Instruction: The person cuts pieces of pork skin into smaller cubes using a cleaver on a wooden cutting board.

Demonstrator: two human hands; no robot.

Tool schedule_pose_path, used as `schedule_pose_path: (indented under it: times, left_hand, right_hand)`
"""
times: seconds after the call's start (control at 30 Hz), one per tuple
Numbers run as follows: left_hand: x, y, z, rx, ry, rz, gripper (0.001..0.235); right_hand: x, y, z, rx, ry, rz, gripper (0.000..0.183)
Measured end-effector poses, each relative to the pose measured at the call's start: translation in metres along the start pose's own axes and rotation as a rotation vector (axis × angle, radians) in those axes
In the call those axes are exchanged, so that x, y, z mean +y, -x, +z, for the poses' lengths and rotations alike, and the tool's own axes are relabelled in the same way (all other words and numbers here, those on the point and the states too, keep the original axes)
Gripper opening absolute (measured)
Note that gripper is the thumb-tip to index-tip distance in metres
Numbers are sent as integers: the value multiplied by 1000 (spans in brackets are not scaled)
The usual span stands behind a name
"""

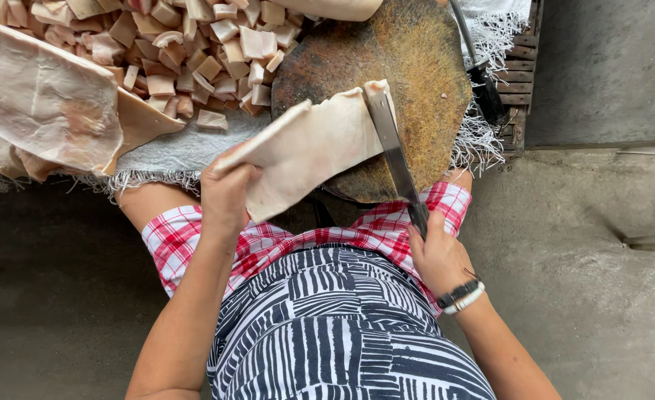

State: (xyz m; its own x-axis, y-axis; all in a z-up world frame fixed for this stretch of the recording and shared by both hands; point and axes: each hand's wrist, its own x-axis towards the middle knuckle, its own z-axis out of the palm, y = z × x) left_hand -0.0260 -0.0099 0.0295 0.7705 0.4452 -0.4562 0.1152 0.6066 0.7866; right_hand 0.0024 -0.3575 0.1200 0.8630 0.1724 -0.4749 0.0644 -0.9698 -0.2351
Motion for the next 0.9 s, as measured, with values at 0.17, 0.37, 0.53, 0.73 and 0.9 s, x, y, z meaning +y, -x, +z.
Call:
schedule_pose_path:
  times: [0.17, 0.37, 0.53, 0.73, 0.9]
  left_hand:
    - [1, 36, 22, -247, -131, 140, 36]
    - [-3, 14, 19, -24, 88, 122, 42]
    - [-9, -12, 3, 75, 80, 79, 43]
    - [-8, -15, 6, 89, 58, 44, 43]
    - [-4, -14, 3, 82, 55, 46, 46]
  right_hand:
    - [-16, -57, 10, 79, -7, -91, 38]
    - [-18, -96, -17, -3, -488, -94, 33]
    - [-23, -80, -31, 157, -353, -167, 27]
    - [-35, -61, -38, 370, -185, -343, 26]
    - [-32, -73, -21, 131, -111, -94, 38]
